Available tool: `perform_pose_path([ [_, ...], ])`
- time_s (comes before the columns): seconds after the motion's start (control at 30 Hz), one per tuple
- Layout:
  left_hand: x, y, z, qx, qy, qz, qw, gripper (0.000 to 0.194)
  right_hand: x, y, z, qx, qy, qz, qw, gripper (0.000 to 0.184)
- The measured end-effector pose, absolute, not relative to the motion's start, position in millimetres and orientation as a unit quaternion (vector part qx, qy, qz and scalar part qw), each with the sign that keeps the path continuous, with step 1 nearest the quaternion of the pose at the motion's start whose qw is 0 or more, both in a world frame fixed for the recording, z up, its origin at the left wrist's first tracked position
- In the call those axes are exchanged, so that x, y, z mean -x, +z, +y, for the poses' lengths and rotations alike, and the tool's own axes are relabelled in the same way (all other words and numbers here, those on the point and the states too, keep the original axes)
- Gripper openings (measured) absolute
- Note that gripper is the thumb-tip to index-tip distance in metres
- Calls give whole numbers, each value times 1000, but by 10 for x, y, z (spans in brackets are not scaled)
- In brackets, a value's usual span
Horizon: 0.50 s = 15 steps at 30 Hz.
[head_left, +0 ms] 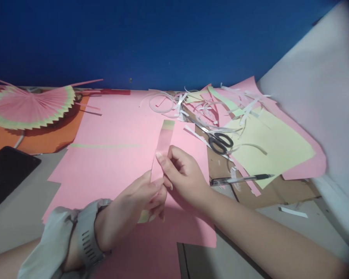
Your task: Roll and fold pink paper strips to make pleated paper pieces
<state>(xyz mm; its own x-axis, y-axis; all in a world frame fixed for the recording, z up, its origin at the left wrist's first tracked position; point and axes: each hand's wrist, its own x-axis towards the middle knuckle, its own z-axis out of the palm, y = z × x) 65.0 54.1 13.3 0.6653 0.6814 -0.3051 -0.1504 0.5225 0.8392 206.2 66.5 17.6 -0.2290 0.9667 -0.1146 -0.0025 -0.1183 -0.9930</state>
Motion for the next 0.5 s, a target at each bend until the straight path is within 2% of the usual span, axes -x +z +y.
perform_pose_path([
  [0.27,-691,286,540,-431,250,388,776,43,-2073,184,659,466,592,-517,407,30],
  [0.5,-696,256,513,-391,262,387,793,41,-2042,185,689,438,640,-470,422,31],
])
